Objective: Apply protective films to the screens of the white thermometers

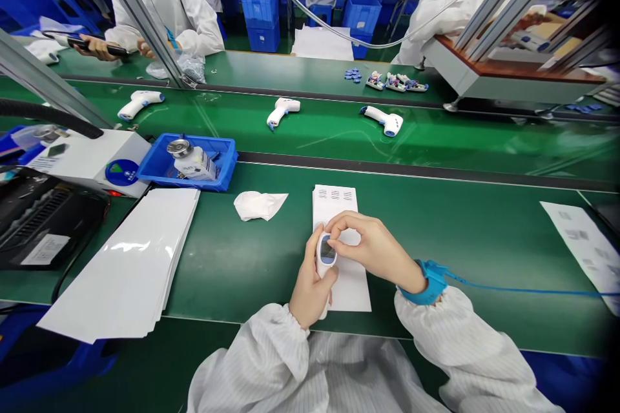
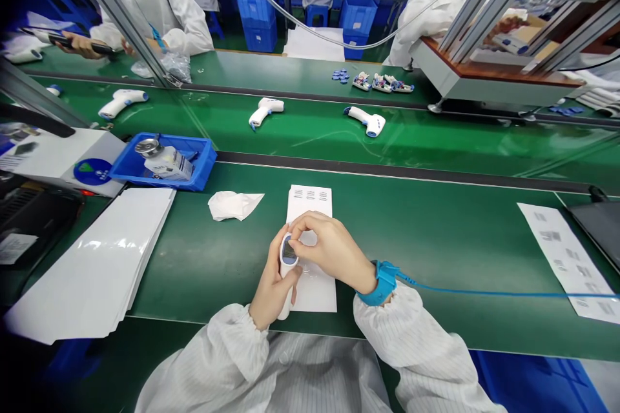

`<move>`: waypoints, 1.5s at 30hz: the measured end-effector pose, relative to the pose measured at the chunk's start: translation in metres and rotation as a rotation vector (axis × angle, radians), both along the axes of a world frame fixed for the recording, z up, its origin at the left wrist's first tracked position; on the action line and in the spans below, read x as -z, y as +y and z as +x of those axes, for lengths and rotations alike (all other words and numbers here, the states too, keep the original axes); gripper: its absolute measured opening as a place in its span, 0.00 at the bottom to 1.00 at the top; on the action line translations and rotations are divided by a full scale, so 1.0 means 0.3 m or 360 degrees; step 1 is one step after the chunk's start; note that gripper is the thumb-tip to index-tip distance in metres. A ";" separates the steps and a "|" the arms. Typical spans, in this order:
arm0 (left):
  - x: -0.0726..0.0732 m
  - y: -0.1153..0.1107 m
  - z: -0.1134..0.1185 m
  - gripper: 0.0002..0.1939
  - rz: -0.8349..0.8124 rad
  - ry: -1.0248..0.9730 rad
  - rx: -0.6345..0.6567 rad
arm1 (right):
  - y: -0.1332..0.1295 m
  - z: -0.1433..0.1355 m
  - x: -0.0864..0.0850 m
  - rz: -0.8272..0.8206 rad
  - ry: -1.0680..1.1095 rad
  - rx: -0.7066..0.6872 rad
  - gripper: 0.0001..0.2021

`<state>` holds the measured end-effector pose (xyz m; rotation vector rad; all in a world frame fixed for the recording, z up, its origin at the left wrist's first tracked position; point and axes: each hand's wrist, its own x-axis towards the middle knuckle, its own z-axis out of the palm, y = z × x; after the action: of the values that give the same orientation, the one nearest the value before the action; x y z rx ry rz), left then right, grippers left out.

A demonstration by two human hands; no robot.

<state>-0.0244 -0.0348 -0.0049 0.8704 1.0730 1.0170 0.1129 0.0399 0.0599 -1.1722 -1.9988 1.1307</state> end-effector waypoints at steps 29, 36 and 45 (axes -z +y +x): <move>0.002 0.001 -0.003 0.36 -0.0031 -0.0018 0.0027 | -0.038 -0.004 0.013 0.0112 -0.0107 0.0035 0.04; -0.003 0.005 -0.003 0.36 -0.0057 -0.0017 0.0026 | -0.043 -0.007 0.021 0.0194 -0.0090 0.0100 0.05; -0.017 0.008 -0.002 0.36 -0.0068 -0.0011 0.0030 | -0.042 -0.007 0.027 0.0239 -0.0078 0.0131 0.05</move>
<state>-0.0250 -0.0324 0.0001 0.8406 1.0753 0.9777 0.1107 0.0272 0.0518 -1.2027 -2.0147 0.9031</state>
